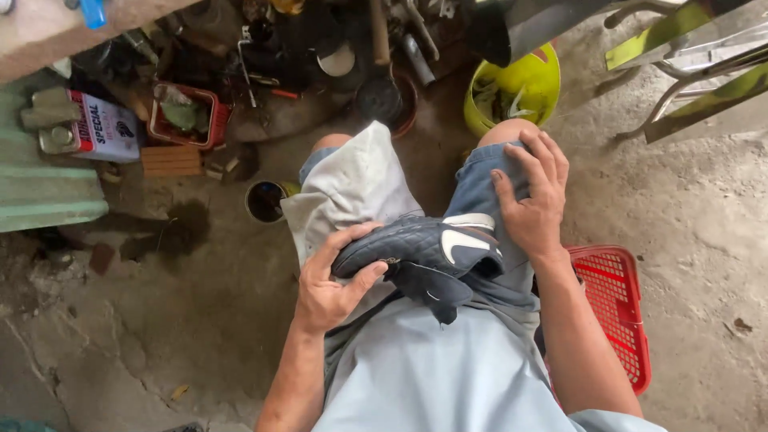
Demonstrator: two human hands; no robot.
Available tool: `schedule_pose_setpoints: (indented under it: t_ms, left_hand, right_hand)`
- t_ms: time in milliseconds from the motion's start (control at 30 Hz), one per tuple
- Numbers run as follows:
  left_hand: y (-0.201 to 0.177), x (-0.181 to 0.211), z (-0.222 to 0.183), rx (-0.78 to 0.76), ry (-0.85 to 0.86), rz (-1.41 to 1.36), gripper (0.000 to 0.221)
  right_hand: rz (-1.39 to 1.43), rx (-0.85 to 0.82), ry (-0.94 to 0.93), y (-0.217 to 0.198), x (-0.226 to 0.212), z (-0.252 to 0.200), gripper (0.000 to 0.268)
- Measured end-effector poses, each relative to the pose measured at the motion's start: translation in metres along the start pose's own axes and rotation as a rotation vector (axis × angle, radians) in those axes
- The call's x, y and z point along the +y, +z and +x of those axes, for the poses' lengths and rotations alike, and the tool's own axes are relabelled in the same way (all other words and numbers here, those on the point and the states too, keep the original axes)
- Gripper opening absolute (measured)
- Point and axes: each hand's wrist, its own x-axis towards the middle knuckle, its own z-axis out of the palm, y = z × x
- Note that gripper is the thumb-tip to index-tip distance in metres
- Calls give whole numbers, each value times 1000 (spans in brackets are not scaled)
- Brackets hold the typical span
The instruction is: Applying adhesive to a detached sneaker sole and pressing it back onto the shoe upper to repair it.
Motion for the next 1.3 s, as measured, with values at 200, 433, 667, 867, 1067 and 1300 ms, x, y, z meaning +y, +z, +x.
schedule_pose_setpoints:
  t_ms: [200,433,667,867,1067,1300]
  left_hand:
    - [-8,8,11,-160,138,-120,39]
    - [-19,-4,8,-182,111,-74,37]
    - [-26,-12,4,-161,20,33,42]
    - [-14,12,9,-112,37,85,45]
    - [-27,0,17,-141,120,250,42]
    - [-26,-8,10,-109,140,337,44]
  right_hand:
    - [1,-1,-6,-1,-3,2,37]
    - [10,-7,20,-3,-13,0,34]
    - [235,-145,-67,-11,-78,-4,37]
    - [460,-361,-86,-12,-104,-10,52]
    - [459,-345,-48,-4,-108,-14,44]
    - [382,-357,-94,1,-113,-13,43]
